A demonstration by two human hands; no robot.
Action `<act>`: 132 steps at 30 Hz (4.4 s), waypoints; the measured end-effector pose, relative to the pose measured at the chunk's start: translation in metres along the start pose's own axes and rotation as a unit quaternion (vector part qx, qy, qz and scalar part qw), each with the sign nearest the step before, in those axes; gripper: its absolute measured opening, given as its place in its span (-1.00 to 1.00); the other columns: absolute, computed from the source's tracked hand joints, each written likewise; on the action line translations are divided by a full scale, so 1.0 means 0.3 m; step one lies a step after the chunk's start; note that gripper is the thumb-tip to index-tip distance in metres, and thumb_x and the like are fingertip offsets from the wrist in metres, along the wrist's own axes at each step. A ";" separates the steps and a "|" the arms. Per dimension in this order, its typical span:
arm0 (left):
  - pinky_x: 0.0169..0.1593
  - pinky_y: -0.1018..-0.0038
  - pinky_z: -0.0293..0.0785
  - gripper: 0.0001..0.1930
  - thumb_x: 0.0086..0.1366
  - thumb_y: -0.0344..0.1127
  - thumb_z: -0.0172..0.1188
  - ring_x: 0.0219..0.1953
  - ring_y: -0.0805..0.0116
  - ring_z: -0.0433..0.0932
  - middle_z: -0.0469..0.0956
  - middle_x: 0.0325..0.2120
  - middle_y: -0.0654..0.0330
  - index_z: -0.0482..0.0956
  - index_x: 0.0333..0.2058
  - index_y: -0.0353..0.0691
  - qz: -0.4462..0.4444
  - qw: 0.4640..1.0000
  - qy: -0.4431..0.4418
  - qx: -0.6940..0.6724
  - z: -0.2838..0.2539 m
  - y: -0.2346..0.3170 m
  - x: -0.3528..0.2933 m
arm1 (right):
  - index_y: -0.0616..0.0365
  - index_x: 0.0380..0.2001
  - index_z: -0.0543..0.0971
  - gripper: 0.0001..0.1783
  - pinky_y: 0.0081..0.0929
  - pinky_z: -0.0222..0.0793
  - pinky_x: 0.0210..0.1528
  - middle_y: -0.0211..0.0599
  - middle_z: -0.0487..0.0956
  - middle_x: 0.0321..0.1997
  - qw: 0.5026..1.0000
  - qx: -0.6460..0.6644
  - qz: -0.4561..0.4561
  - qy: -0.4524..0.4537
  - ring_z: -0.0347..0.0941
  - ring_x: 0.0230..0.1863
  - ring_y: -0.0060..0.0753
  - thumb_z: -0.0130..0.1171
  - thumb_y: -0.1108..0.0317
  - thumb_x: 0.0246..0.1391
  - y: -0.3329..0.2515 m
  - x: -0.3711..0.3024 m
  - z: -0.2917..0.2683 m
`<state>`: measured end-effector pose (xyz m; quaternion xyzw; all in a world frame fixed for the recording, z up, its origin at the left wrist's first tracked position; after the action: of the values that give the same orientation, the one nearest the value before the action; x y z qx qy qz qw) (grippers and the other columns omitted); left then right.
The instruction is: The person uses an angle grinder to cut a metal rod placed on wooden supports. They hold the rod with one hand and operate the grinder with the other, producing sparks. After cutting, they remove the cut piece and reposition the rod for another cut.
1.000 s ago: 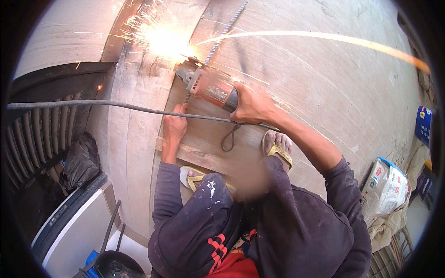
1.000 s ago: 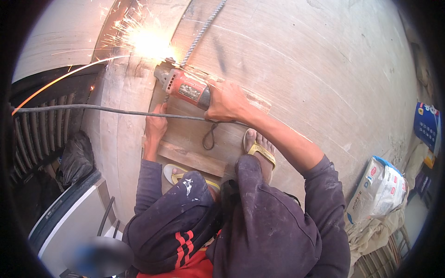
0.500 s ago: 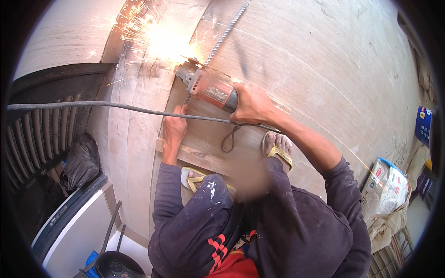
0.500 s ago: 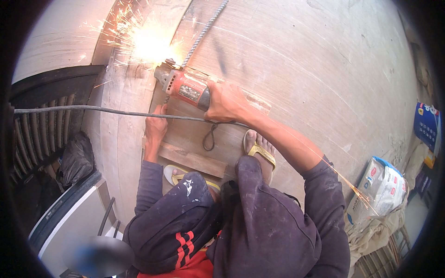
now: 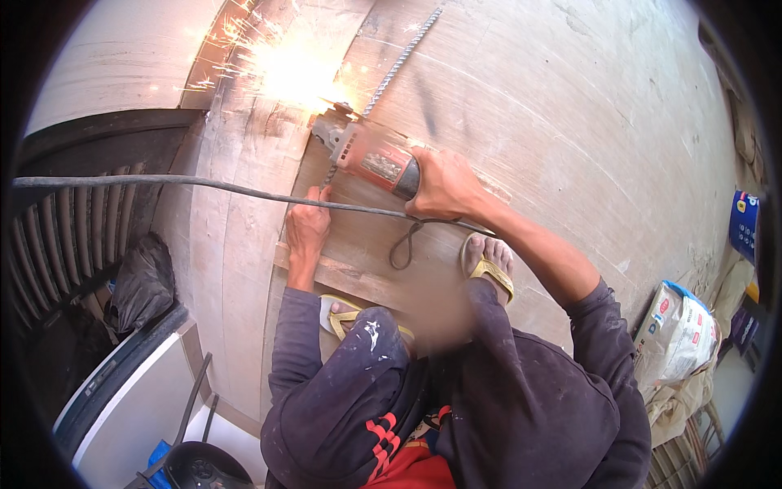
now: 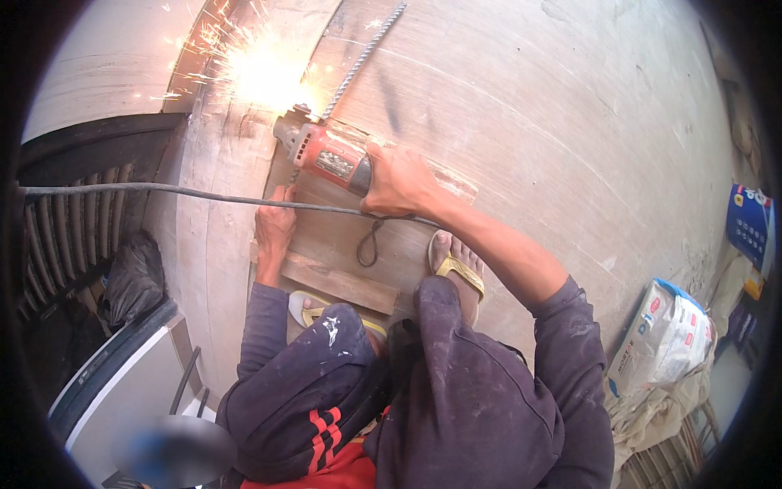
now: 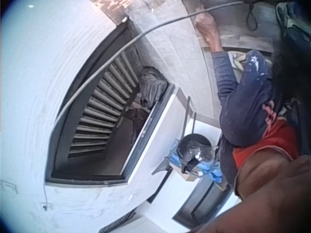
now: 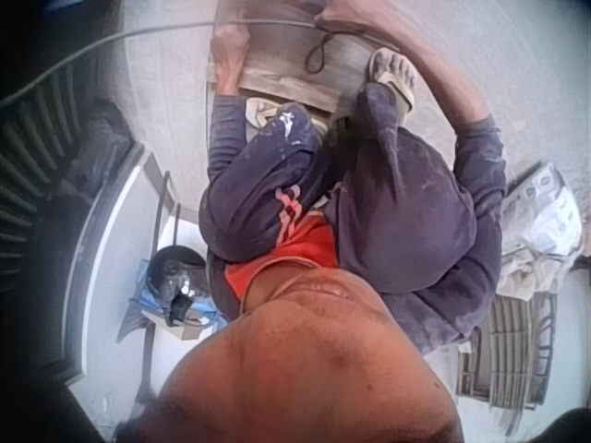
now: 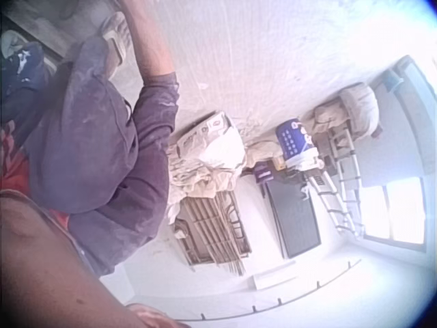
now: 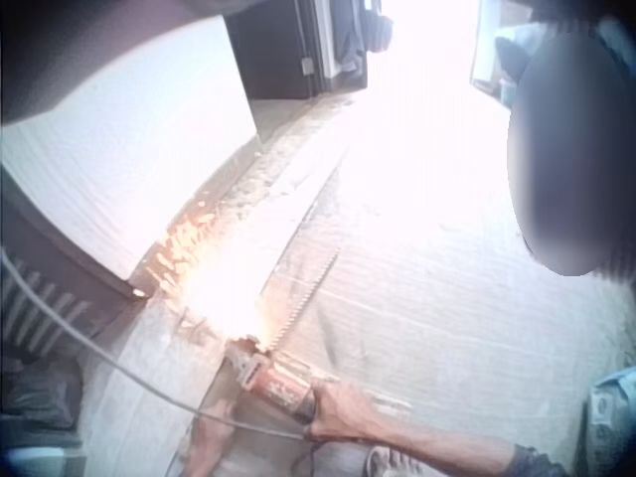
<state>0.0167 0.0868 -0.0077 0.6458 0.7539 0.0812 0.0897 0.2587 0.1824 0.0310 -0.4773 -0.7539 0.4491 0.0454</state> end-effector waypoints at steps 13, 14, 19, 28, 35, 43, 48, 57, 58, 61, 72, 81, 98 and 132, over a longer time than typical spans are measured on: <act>-0.53 0.13 0.45 -0.76 0.35 -0.16 0.14 -0.55 -0.11 0.56 0.57 -0.56 -0.03 0.52 -0.41 -0.19 0.004 1.000 0.023 0.019 -0.020 0.014 -0.005 | 0.28 -0.11 0.51 -0.35 -0.09 0.44 -0.05 0.21 0.60 -0.29 0.997 -0.013 0.045 -0.064 0.54 -0.16 0.22 0.29 0.26 -0.42 -0.005 0.010 -0.002; -0.53 0.14 0.45 -0.76 0.35 -0.16 0.14 -0.55 -0.10 0.56 0.57 -0.55 -0.03 0.53 -0.40 -0.19 0.002 0.999 0.022 0.025 -0.019 0.016 -0.005 | 0.28 -0.11 0.51 -0.35 -0.09 0.43 -0.05 0.21 0.60 -0.29 0.998 -0.010 0.038 -0.047 0.54 -0.17 0.22 0.29 0.26 -0.42 -0.005 0.007 -0.005; -0.55 0.17 0.45 -0.76 0.34 -0.16 0.15 -0.57 -0.08 0.56 0.57 -0.56 -0.01 0.53 -0.41 -0.18 0.008 0.999 0.038 0.037 -0.018 0.012 -0.009 | 0.29 -0.16 0.53 -0.39 -0.10 0.44 -0.08 0.20 0.60 -0.34 1.000 -0.014 0.022 0.010 0.55 -0.22 0.21 0.30 0.27 -0.43 0.002 -0.002 0.005; -0.49 0.11 0.45 -0.79 0.35 -0.16 0.13 -0.48 -0.12 0.58 0.58 -0.52 -0.03 0.58 -0.33 -0.15 -0.014 0.999 0.023 0.021 -0.009 0.006 -0.012 | 0.31 -0.20 0.55 -0.41 -0.10 0.46 -0.15 0.19 0.60 -0.40 1.000 0.010 -0.005 0.007 0.56 -0.29 0.21 0.29 0.28 -0.46 -0.008 0.006 -0.006; -0.49 0.14 0.46 -0.80 0.34 -0.15 0.15 -0.49 -0.08 0.58 0.59 -0.50 0.03 0.57 -0.35 -0.14 0.003 0.998 0.042 0.050 -0.003 0.006 -0.017 | 0.31 -0.20 0.55 -0.41 -0.10 0.47 -0.15 0.20 0.60 -0.39 1.000 0.001 0.011 -0.005 0.56 -0.28 0.23 0.30 0.26 -0.45 -0.001 0.006 -0.003; -0.50 0.16 0.47 -0.81 0.32 -0.15 0.17 -0.50 -0.05 0.59 0.60 -0.49 0.06 0.56 -0.33 -0.13 -0.007 0.997 0.052 0.060 0.000 0.005 -0.024 | 0.32 -0.18 0.53 -0.39 -0.08 0.45 -0.10 0.25 0.60 -0.34 0.999 0.042 -0.002 0.024 0.55 -0.22 0.25 0.31 0.26 -0.43 -0.016 -0.009 -0.013; -0.50 0.18 0.48 -0.81 0.31 -0.14 0.18 -0.50 -0.02 0.59 0.61 -0.47 0.08 0.57 -0.32 -0.13 -0.002 0.995 0.066 0.068 -0.005 0.012 -0.024 | 0.32 -0.18 0.53 -0.39 -0.08 0.45 -0.09 0.25 0.60 -0.33 0.999 0.008 0.028 -0.023 0.55 -0.21 0.25 0.31 0.26 -0.43 -0.016 0.001 -0.016; -0.50 0.20 0.50 -0.74 0.31 -0.08 0.18 -0.49 0.00 0.61 0.64 -0.40 0.11 0.61 -0.22 -0.13 0.006 0.994 0.081 0.077 -0.005 0.007 -0.030 | 0.29 -0.17 0.56 -0.40 -0.09 0.45 -0.10 0.21 0.61 -0.34 0.999 0.000 0.027 -0.021 0.56 -0.21 0.21 0.31 0.26 -0.42 -0.005 0.006 -0.005; -0.50 0.20 0.50 -0.74 0.31 -0.07 0.18 -0.49 0.00 0.61 0.64 -0.40 0.11 0.61 -0.21 -0.12 0.007 0.994 0.084 0.076 -0.007 0.008 -0.030 | 0.28 -0.16 0.56 -0.39 -0.09 0.46 -0.11 0.20 0.61 -0.34 0.999 0.005 0.034 -0.026 0.57 -0.21 0.21 0.31 0.25 -0.42 -0.006 0.006 -0.006; -0.50 0.20 0.50 -0.73 0.31 -0.07 0.17 -0.49 0.00 0.61 0.64 -0.40 0.11 0.61 -0.20 -0.12 0.012 0.993 0.088 0.083 0.000 0.000 -0.033 | 0.28 -0.14 0.56 -0.38 -0.09 0.46 -0.10 0.19 0.62 -0.33 1.000 -0.009 0.022 -0.017 0.57 -0.22 0.21 0.31 0.26 -0.42 0.000 0.008 0.001; -0.51 0.21 0.49 -0.75 0.32 -0.11 0.17 -0.50 0.02 0.61 0.63 -0.42 0.10 0.62 -0.20 -0.15 0.023 0.991 0.110 0.069 0.010 -0.004 -0.036 | 0.29 -0.16 0.56 -0.39 -0.10 0.47 -0.12 0.20 0.61 -0.39 1.000 -0.008 0.016 -0.019 0.57 -0.27 0.22 0.30 0.27 -0.43 -0.008 0.009 -0.005; -0.55 0.13 0.41 -0.71 0.35 -0.09 0.13 -0.61 -0.09 0.54 0.54 -0.64 -0.06 0.56 -0.42 -0.17 0.002 0.997 0.063 0.047 0.023 0.000 -0.026 | 0.30 -0.14 0.53 -0.36 -0.08 0.48 -0.18 0.20 0.59 -0.42 1.000 0.030 -0.006 0.002 0.56 -0.31 0.22 0.30 0.28 -0.46 0.001 -0.022 -0.014; -0.45 -0.01 0.36 -0.72 0.40 -0.19 0.03 -0.50 -0.30 0.50 0.50 -0.62 -0.22 0.63 -0.30 -0.24 -0.034 0.993 0.012 -0.114 0.011 -0.006 -0.058 | 0.20 -0.07 0.53 -0.32 -0.11 0.49 -0.20 0.11 0.61 -0.41 0.999 0.024 0.011 -0.018 0.57 -0.34 0.16 0.33 0.33 -0.47 0.006 -0.044 -0.009; -0.40 0.06 0.32 -0.59 0.45 -0.12 -0.04 -0.45 -0.30 0.46 0.46 -0.55 -0.25 0.56 -0.37 -0.40 -0.064 0.980 -0.046 -0.182 -0.008 0.008 -0.042 | 0.29 -0.32 0.55 -0.52 -0.05 0.48 -0.25 0.17 0.58 -0.50 0.998 0.036 -0.033 0.025 0.55 -0.39 0.22 0.25 0.32 -0.47 -0.001 -0.035 0.003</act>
<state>0.0202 0.0745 -0.0044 0.5719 0.7615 0.1818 0.2451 0.2637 0.1738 0.0343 -0.4610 -0.7512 0.4625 0.0961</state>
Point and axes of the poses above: each hand's wrist, its own x-axis towards the middle knuckle, its own z-axis out of the palm, y = z × x, the point moved 5 cm from there along x, towards the middle knuckle
